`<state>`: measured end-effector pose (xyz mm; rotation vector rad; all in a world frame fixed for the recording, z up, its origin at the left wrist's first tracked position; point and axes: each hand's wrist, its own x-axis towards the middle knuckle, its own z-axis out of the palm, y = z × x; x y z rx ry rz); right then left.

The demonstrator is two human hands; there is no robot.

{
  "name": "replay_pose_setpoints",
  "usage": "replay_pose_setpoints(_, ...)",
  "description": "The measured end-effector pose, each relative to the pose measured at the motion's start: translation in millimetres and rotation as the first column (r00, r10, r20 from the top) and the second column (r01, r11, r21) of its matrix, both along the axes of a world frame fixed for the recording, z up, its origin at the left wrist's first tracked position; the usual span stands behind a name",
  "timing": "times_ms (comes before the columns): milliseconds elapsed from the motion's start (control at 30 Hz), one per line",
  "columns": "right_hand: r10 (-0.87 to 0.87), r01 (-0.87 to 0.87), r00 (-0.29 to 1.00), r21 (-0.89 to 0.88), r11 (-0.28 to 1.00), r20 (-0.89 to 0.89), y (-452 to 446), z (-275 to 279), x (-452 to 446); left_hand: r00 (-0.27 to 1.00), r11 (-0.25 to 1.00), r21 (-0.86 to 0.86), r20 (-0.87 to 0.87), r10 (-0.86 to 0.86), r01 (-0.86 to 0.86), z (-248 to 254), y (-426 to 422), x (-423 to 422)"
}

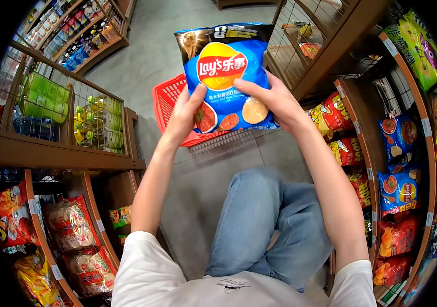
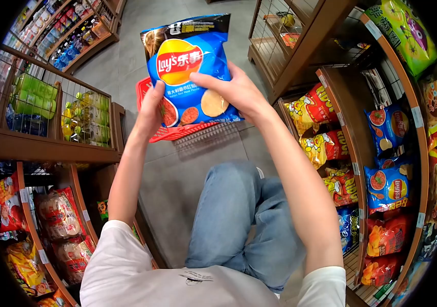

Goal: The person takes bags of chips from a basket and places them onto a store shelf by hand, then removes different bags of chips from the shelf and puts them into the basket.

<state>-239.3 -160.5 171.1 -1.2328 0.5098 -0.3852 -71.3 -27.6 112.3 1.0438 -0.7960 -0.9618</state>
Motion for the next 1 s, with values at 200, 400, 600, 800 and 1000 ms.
replay_pose_setpoints(200,-0.106,0.115,0.991,0.114,0.987,-0.078,-7.5,-8.0,-9.7,0.994,0.996,0.091,-0.107,0.031,-0.022,17.1,-6.9,-32.9)
replay_pose_setpoints(400,-0.036,0.076,0.991,0.318,0.945,-0.129,-12.6,-15.6,-19.5,0.983,0.969,0.246,-0.185,0.021,0.026,19.2,-12.4,-40.6)
replay_pose_setpoints(600,-0.065,0.086,0.992,0.2,0.976,-0.113,-12.4,-6.5,-26.1,0.998,0.996,0.077,0.001,0.055,-0.055,12.4,-13.5,-38.9)
replay_pose_setpoints(800,-0.274,0.198,0.92,-0.27,0.942,-0.279,-19.0,-8.4,-62.0,0.995,0.999,-0.001,0.091,-0.046,0.046,6.0,-34.6,-56.9)
replay_pose_setpoints(1000,-0.343,-0.03,0.565,-0.434,0.9,-0.75,-25.4,11.4,-117.3,0.992,0.988,0.083,0.004,-0.13,0.129,-25.6,-71.0,-122.2)
